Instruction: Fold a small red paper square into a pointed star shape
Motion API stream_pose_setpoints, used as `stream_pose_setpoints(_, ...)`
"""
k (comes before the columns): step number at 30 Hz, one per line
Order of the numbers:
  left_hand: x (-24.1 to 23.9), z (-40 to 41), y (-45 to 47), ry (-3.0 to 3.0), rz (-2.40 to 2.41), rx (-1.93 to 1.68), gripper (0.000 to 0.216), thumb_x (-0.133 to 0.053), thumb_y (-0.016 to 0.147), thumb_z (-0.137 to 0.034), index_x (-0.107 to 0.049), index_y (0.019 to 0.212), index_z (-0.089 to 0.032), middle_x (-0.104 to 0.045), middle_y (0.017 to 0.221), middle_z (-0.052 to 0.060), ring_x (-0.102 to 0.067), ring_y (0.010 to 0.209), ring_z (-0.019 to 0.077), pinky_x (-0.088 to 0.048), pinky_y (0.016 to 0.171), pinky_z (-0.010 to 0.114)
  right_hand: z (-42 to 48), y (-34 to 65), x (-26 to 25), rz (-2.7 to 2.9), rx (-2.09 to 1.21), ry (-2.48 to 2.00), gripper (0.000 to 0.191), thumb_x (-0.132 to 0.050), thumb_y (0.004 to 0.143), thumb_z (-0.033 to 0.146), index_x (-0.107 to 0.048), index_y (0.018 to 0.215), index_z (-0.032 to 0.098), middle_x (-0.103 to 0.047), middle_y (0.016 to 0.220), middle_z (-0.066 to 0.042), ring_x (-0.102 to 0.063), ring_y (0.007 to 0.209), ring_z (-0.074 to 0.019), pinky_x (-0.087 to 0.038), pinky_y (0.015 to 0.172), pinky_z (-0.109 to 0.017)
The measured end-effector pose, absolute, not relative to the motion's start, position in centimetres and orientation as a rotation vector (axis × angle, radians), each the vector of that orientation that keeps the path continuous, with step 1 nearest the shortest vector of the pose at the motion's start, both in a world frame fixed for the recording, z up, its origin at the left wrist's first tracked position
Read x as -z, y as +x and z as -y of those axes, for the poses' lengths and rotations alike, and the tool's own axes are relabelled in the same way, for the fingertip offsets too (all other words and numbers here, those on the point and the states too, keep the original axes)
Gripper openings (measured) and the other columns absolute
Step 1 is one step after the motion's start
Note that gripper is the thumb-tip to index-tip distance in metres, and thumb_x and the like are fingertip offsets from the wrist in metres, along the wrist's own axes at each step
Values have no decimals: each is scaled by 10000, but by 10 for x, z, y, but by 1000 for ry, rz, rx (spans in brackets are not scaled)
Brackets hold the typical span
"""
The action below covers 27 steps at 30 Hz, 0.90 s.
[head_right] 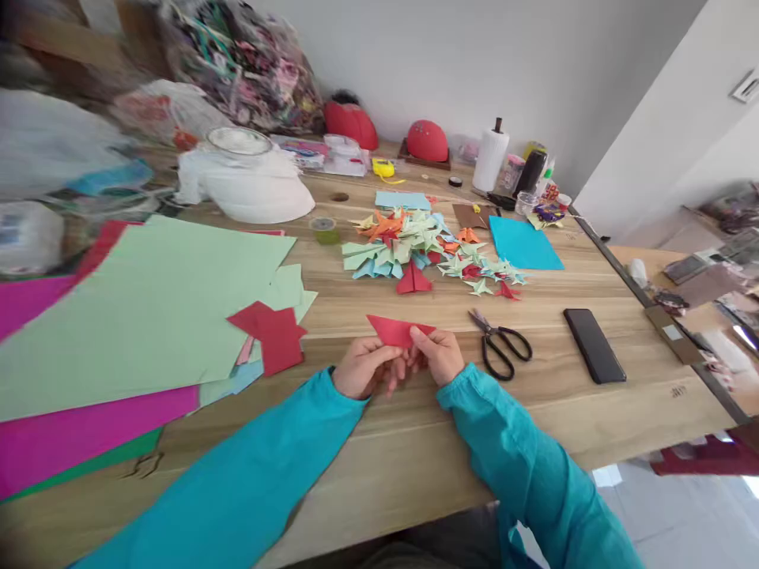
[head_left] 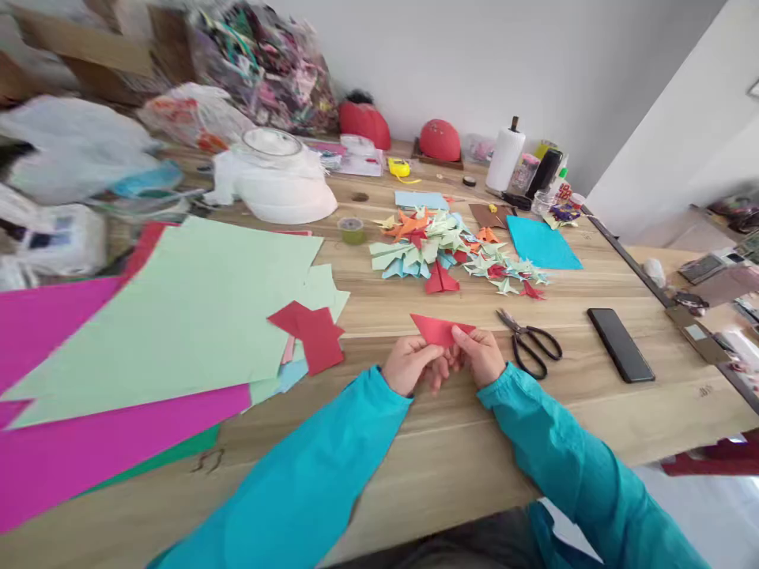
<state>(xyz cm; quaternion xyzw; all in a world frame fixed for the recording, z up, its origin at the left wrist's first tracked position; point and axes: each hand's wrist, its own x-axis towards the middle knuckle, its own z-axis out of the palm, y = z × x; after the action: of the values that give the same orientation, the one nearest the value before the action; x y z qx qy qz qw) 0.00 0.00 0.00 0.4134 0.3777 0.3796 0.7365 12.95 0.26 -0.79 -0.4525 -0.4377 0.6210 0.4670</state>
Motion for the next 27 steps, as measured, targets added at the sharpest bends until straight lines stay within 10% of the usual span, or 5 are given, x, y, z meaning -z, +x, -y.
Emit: stream_pose_setpoints(27, 0, -1, -12, 940, -823, -817, 137, -546, 617, -260, -529, 623, -123, -590, 453, 29, -505, 314, 140, -407, 304, 251, -10, 128, 4, 879, -1334, -1140, 433, -530, 697, 521, -508, 472, 151, -526, 418, 1, -436, 333, -75, -334, 362, -208)
